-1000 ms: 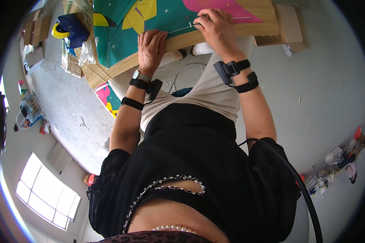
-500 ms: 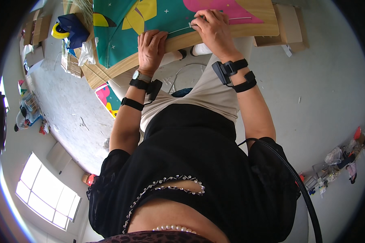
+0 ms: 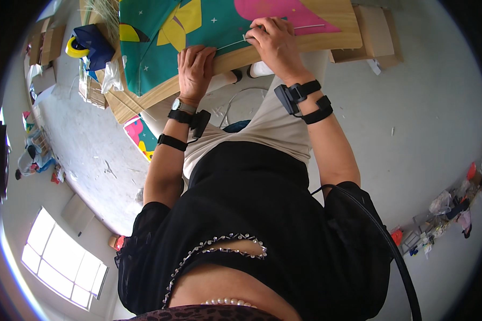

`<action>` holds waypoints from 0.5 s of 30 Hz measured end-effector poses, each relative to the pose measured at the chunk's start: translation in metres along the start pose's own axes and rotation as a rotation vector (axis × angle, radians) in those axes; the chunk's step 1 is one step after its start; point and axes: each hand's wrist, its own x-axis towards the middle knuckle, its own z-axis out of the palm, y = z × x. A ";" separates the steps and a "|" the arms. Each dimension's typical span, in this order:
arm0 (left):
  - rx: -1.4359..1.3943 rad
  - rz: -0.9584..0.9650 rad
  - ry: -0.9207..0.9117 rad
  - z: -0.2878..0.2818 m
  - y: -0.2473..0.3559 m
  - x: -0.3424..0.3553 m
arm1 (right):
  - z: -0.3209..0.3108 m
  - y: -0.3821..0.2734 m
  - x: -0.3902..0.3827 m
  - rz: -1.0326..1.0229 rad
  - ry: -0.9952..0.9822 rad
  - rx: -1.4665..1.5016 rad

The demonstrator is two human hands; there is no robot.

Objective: The recorder is assembling components for a decorative frame, specifically attaching strings and adhesive tape to a printed art board.

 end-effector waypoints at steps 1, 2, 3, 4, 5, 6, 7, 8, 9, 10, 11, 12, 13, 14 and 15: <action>0.001 -0.001 0.000 0.000 0.000 0.000 | 0.000 0.000 0.000 0.000 0.000 0.001; 0.002 -0.001 0.001 -0.001 0.000 0.000 | 0.000 -0.001 -0.001 0.005 -0.009 0.011; 0.003 -0.002 0.003 -0.001 -0.001 -0.001 | 0.000 -0.001 -0.001 0.010 -0.017 0.021; 0.005 -0.003 0.003 -0.001 -0.001 -0.001 | 0.000 0.000 -0.002 0.009 -0.019 0.023; 0.001 -0.002 0.002 0.000 -0.001 -0.001 | -0.002 0.003 -0.003 0.019 0.006 0.047; 0.000 -0.001 0.002 0.000 -0.002 -0.002 | -0.003 0.005 -0.003 0.026 0.032 0.073; 0.004 -0.003 0.003 0.001 -0.004 -0.003 | -0.005 0.008 -0.004 0.024 0.031 0.076; 0.000 -0.003 0.002 0.001 -0.005 -0.003 | -0.009 0.012 -0.006 0.037 0.064 0.031; -0.003 -0.004 0.001 0.001 -0.005 -0.004 | -0.013 0.017 -0.008 0.049 0.095 -0.013; -0.001 -0.007 0.001 0.001 -0.005 -0.005 | -0.018 0.023 -0.011 0.062 0.111 -0.020; -0.001 -0.010 -0.003 0.001 -0.006 -0.005 | -0.022 0.027 -0.014 0.060 0.110 -0.018; -0.001 -0.011 -0.008 0.000 -0.007 -0.006 | -0.027 0.029 -0.016 0.101 0.154 -0.053; 0.001 -0.014 -0.006 0.000 -0.008 -0.006 | -0.032 0.033 -0.019 0.142 0.198 -0.088; 0.000 -0.011 -0.002 0.000 -0.009 -0.006 | -0.036 0.040 -0.023 0.140 0.201 -0.147; -0.004 -0.009 0.001 0.000 -0.008 -0.006 | -0.041 0.046 -0.027 0.139 0.199 -0.148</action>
